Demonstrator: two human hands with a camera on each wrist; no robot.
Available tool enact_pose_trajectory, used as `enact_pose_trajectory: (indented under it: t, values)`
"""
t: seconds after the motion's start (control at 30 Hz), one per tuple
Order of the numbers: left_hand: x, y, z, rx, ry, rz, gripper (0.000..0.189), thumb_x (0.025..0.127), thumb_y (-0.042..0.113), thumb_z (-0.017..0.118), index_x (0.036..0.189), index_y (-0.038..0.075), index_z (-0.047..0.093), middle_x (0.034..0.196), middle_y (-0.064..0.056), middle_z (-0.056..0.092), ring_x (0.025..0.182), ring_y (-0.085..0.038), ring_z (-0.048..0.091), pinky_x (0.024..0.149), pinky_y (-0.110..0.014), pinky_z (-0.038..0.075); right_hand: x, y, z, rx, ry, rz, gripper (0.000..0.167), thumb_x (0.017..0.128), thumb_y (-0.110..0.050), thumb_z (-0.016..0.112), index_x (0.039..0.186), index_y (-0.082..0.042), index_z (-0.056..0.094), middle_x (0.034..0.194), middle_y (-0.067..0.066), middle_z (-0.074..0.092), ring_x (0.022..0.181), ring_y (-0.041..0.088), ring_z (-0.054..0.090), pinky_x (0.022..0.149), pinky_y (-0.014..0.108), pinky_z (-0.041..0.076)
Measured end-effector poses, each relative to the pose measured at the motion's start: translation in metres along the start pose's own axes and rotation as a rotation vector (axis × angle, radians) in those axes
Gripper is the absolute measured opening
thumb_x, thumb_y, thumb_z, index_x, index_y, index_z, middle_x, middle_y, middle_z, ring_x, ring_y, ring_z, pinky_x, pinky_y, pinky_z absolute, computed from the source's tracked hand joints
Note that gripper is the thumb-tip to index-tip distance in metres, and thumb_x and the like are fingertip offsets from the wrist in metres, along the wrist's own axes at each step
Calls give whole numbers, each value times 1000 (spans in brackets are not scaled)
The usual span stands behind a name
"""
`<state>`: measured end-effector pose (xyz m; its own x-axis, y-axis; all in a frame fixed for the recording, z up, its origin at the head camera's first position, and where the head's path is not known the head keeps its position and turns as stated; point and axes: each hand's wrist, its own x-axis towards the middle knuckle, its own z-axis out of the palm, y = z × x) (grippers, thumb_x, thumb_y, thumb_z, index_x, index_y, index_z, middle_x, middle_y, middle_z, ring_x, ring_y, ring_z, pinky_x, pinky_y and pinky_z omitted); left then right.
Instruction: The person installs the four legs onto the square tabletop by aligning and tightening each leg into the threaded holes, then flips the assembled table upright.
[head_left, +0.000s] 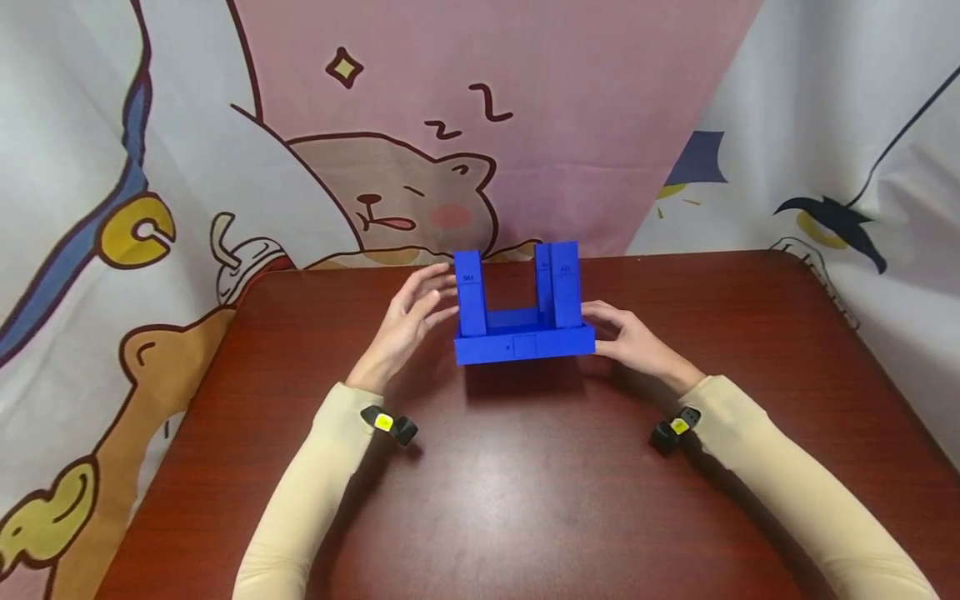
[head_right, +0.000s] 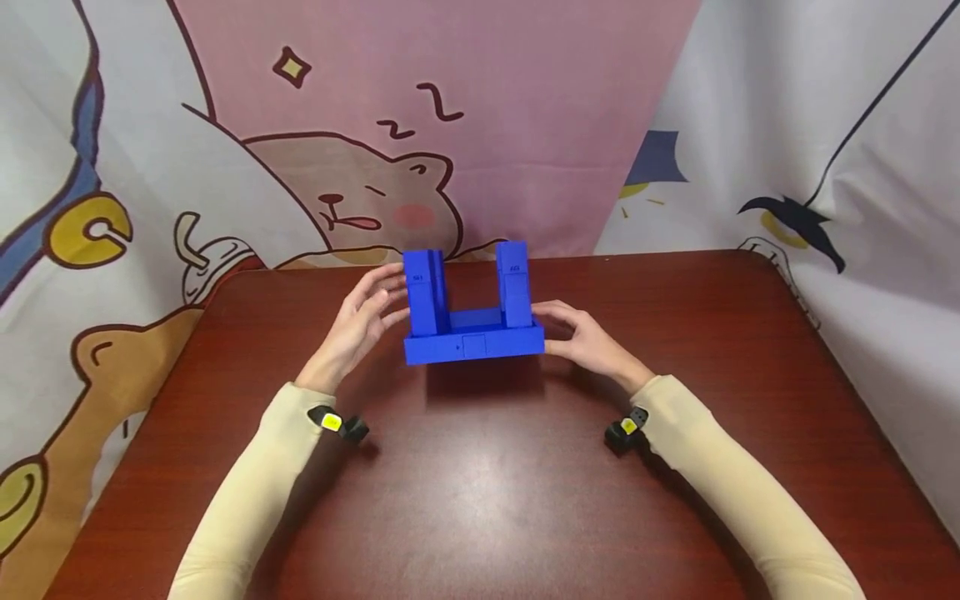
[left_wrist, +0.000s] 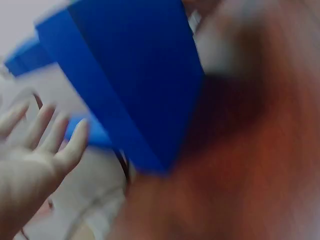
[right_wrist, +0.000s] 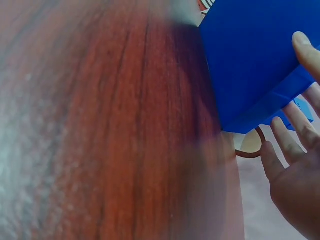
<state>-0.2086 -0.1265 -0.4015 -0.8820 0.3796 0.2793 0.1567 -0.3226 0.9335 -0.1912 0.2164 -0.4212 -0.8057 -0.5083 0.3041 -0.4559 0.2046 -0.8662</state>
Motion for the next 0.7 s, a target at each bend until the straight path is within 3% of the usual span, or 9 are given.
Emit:
enact_pose_trajectory:
  t: [0.13,0.23,0.47,0.63,0.7]
  values:
    - [-21,-19,-21,199,-149,-47,50,90,-9,56,138,-5,42,134,-20,50,125,-42,44,101,-50,39,2,1,0,-27,16,27,45,81,14,68,124,13,55,124,22,54,113,0,50,96,25,41]
    - [-30,-28,-23,296,-195,-68,56,85,-13,63,137,-8,44,137,-23,48,124,-42,45,102,-48,39,2,4,2,-31,24,8,46,81,14,69,124,13,54,125,20,55,113,0,50,96,23,39]
    - [-30,-39,-9,246,-70,10,54,80,-23,63,130,-16,47,131,-25,51,124,-44,44,99,-51,40,-1,30,4,59,31,13,52,83,17,64,132,12,48,130,13,53,117,6,51,97,20,38]
    - [-29,-41,-3,261,-17,54,48,80,-25,61,126,-18,49,128,-31,52,124,-45,43,95,-55,42,-2,35,5,153,65,53,51,87,12,62,135,9,45,121,3,60,108,12,59,88,22,47]
    - [-30,-35,1,294,0,67,46,81,-23,61,125,-18,50,127,-32,53,123,-44,46,93,-56,43,-1,34,7,168,92,57,48,87,12,62,133,8,47,115,2,62,104,13,60,85,23,49]
